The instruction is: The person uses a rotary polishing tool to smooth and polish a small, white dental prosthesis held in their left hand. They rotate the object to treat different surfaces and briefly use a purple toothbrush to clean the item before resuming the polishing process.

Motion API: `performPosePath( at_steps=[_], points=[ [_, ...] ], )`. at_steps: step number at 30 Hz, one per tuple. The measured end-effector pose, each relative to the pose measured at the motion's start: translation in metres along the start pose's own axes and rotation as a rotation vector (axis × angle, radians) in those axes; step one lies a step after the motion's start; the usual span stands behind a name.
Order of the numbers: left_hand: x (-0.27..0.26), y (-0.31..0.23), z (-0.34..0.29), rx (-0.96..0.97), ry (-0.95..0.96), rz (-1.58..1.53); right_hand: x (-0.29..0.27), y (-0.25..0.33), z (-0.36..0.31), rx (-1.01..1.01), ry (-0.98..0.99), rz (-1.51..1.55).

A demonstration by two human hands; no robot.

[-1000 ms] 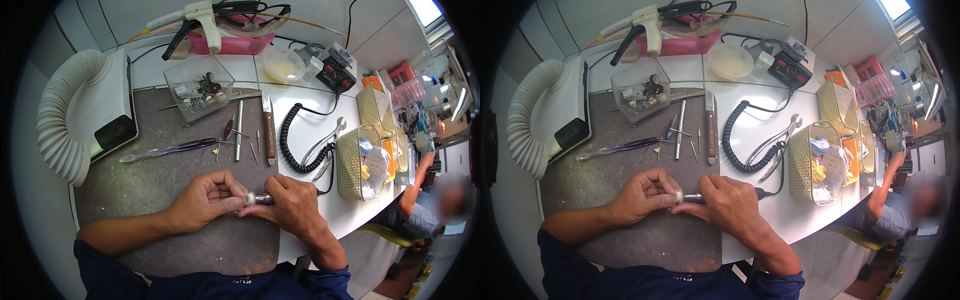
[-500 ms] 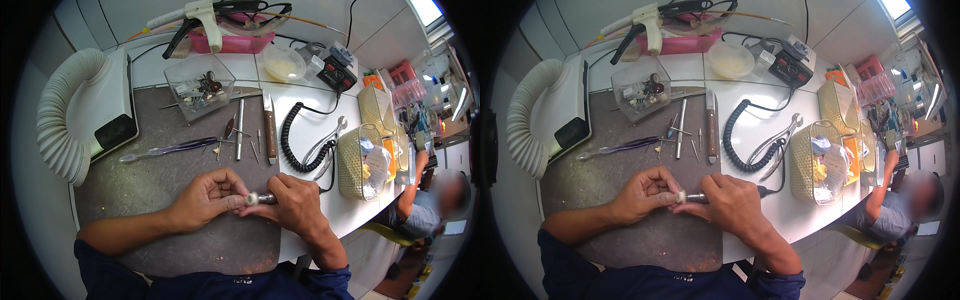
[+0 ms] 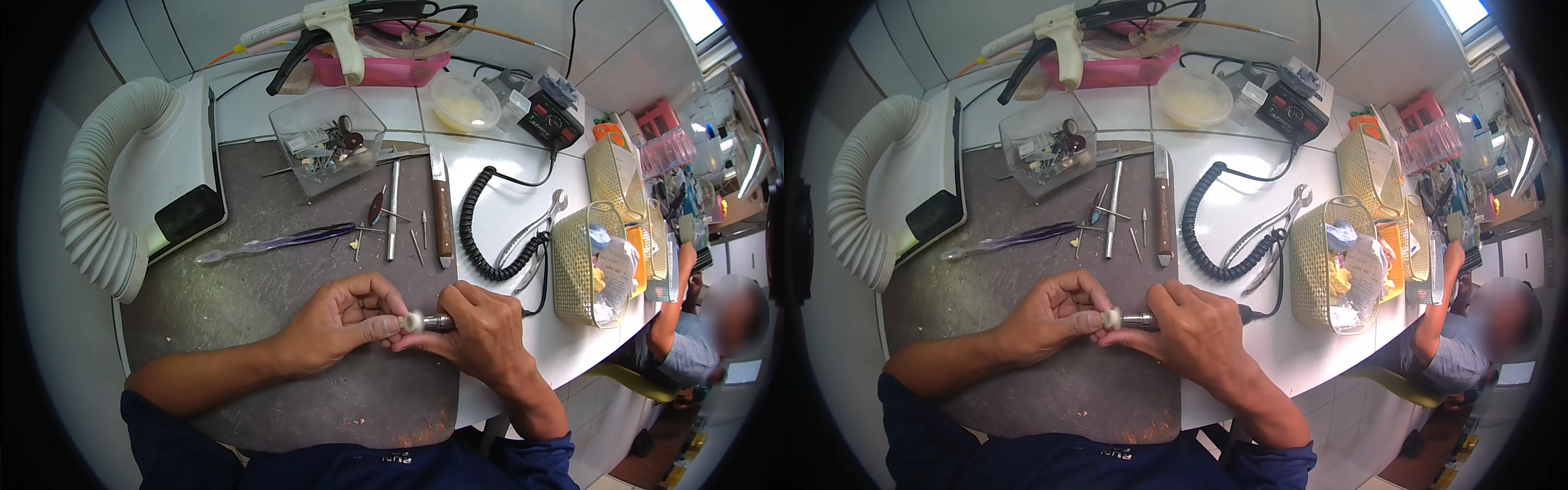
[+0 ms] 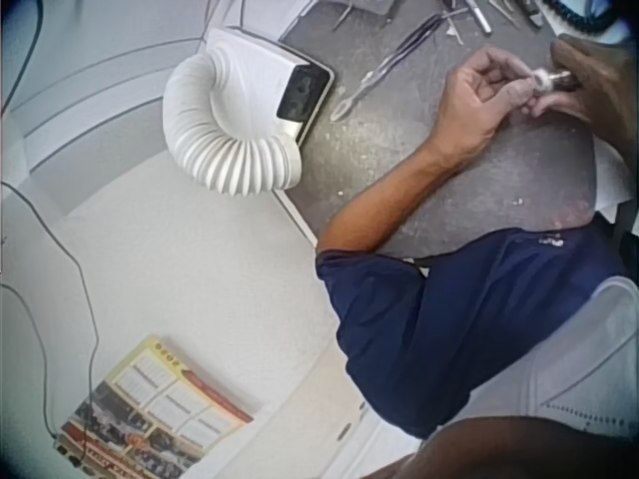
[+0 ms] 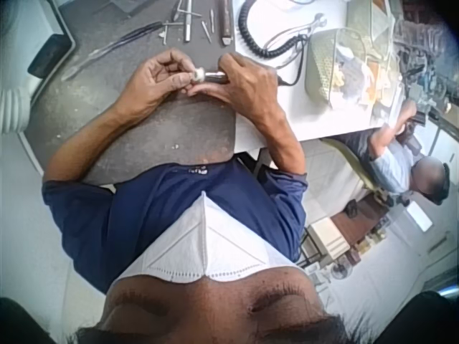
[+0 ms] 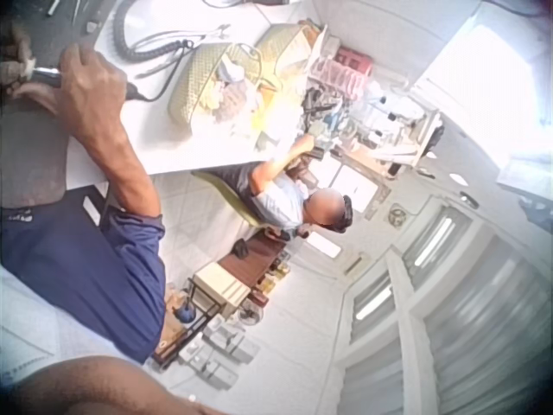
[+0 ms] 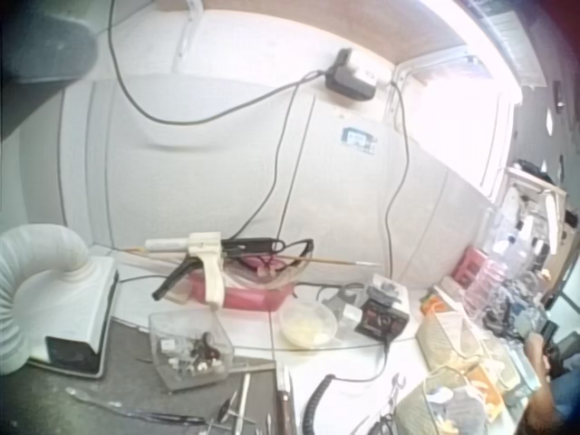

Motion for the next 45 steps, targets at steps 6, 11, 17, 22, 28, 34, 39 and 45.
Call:
performPosePath(
  at_steps=[6, 11, 17, 22, 28, 34, 39, 45],
  points=[
    [0.0038, -0.0019, -0.0002, 0.014, 0.034, -0.035, 0.0008, 0.0052, -0.0002, -0.039, -0.034, 0.019],
    [0.0015, -0.0006, -0.0004, 0.011, -0.004, -0.010, 0.0005, 0.0019, 0.0002, 0.001, -0.005, 0.007],
    [0.0014, -0.0006, 0.0003, 0.006, 0.000, -0.004, 0.0015, 0.0057, 0.0001, -0.042, -0.048, 0.023],
    [0.0028, -0.0037, 0.0003, 0.015, -0.017, 0.033, -0.0002, 0.0048, 0.0012, -0.026, -0.009, -0.007],
    [0.0023, -0.0022, 0.0007, 0.014, 0.000, 0.008, -0.0009, 0.0033, 0.0010, -0.014, -0.009, -0.007],
    [0.0027, -0.0018, 0.0012, 0.011, 0.022, 0.001, -0.0018, 0.0039, 0.0013, -0.024, -0.025, -0.003],
    [0.0031, -0.0022, 0.0005, 0.016, 0.009, 0.039, 0.0000, 0.0023, -0.0002, -0.006, 0.006, -0.016],
    [0.0014, -0.0011, -0.0002, 0.024, -0.011, 0.041, -0.0055, 0.0028, 0.0011, 0.000, -0.007, -0.003]
  ],
)
Point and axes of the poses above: each hand's wrist, its own z-axis towards the middle knuckle, its own x-axis out of the palm, y = z × x, the point moved 8 cm from there along z, towards the middle knuckle, and after that the axes turned 8 degrees about -z, right-handed, at the moved point
